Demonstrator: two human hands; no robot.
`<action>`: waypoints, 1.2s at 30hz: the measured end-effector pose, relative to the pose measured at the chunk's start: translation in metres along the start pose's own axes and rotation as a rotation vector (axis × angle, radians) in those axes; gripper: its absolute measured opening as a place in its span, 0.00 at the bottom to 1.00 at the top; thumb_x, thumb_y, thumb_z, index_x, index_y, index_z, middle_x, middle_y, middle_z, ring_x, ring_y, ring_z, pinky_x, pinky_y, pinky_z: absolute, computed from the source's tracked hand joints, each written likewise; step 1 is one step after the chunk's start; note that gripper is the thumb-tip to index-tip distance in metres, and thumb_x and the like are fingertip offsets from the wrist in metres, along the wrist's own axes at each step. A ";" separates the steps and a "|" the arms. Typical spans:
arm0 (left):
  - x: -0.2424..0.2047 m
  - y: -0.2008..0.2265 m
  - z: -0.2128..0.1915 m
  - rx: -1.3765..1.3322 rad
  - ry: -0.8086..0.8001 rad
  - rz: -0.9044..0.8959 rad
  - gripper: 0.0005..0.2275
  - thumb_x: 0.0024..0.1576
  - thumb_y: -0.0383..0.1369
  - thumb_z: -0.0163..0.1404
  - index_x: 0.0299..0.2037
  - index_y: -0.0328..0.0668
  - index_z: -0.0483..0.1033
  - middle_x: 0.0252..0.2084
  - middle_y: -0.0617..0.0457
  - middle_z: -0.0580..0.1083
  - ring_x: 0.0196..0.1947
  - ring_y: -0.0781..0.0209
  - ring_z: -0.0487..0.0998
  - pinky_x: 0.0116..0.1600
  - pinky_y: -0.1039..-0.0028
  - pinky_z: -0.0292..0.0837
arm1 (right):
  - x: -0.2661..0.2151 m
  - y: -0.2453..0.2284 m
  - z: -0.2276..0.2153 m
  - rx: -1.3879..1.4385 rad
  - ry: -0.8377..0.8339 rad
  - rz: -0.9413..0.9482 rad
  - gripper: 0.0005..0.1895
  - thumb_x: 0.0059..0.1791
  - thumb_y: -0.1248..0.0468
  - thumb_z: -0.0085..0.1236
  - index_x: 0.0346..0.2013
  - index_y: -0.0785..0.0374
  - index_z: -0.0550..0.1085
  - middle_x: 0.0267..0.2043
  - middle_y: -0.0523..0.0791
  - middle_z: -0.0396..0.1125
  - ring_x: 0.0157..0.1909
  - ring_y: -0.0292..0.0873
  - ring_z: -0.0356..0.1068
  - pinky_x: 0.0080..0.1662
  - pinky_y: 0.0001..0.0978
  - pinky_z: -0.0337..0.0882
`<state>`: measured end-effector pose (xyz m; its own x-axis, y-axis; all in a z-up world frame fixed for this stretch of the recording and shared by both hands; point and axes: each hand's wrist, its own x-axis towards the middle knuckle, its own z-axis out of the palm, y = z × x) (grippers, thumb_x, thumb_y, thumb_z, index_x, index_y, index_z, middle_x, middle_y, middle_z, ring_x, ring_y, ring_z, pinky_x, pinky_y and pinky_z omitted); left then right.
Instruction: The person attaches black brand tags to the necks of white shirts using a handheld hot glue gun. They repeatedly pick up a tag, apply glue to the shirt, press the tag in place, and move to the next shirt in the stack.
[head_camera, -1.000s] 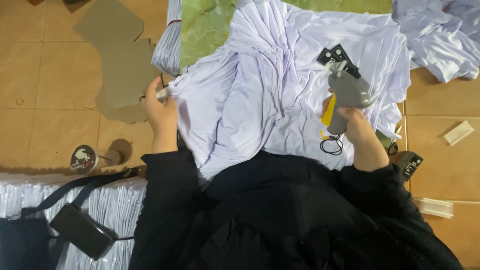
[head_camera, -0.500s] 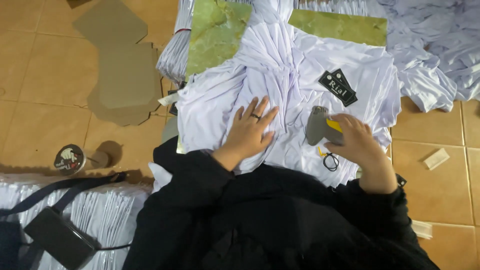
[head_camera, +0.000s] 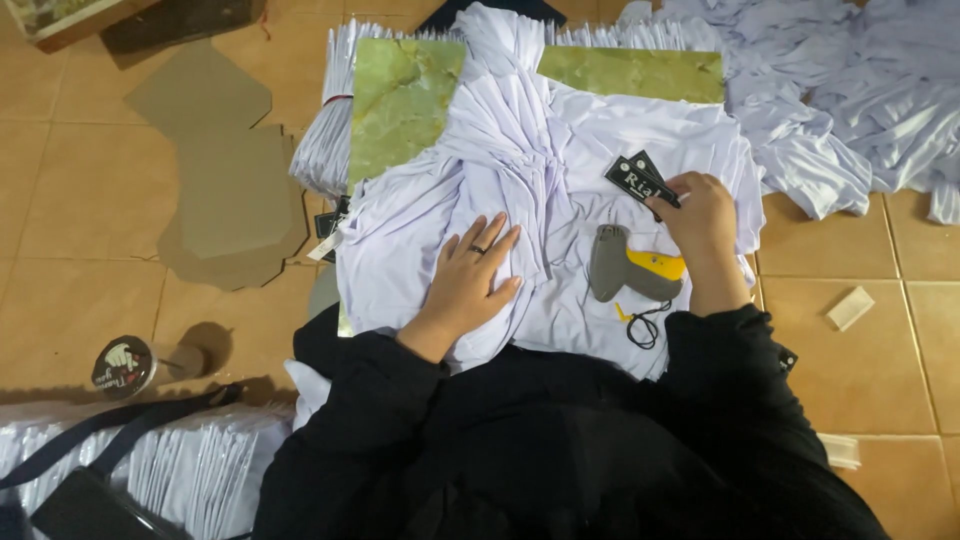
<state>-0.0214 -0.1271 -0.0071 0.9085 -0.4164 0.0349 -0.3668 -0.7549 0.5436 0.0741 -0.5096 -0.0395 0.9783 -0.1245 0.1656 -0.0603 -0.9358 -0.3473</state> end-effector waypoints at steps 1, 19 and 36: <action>0.002 0.000 -0.001 0.000 0.004 -0.006 0.31 0.60 0.47 0.47 0.75 0.62 0.54 0.79 0.54 0.50 0.77 0.47 0.49 0.72 0.43 0.45 | 0.001 -0.002 -0.003 0.001 -0.002 -0.007 0.19 0.44 0.53 0.73 0.46 0.54 0.80 0.41 0.42 0.71 0.46 0.48 0.74 0.48 0.40 0.74; 0.001 -0.001 0.000 -0.067 0.023 0.023 0.29 0.61 0.44 0.47 0.74 0.61 0.58 0.78 0.51 0.52 0.76 0.44 0.51 0.72 0.41 0.44 | -0.012 0.008 -0.011 0.209 0.105 0.017 0.08 0.56 0.56 0.70 0.44 0.54 0.83 0.42 0.44 0.76 0.45 0.52 0.75 0.46 0.41 0.74; 0.000 -0.002 -0.005 -0.059 0.062 0.080 0.26 0.61 0.43 0.48 0.71 0.54 0.61 0.77 0.52 0.54 0.77 0.46 0.50 0.70 0.45 0.47 | -0.022 -0.042 -0.043 0.891 0.053 0.436 0.16 0.48 0.66 0.71 0.32 0.52 0.68 0.34 0.37 0.69 0.34 0.30 0.67 0.32 0.19 0.73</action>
<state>-0.0196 -0.1235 -0.0040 0.8881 -0.4407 0.1310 -0.4279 -0.6884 0.5856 0.0470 -0.4819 0.0107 0.8943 -0.4341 -0.1080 -0.2205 -0.2176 -0.9508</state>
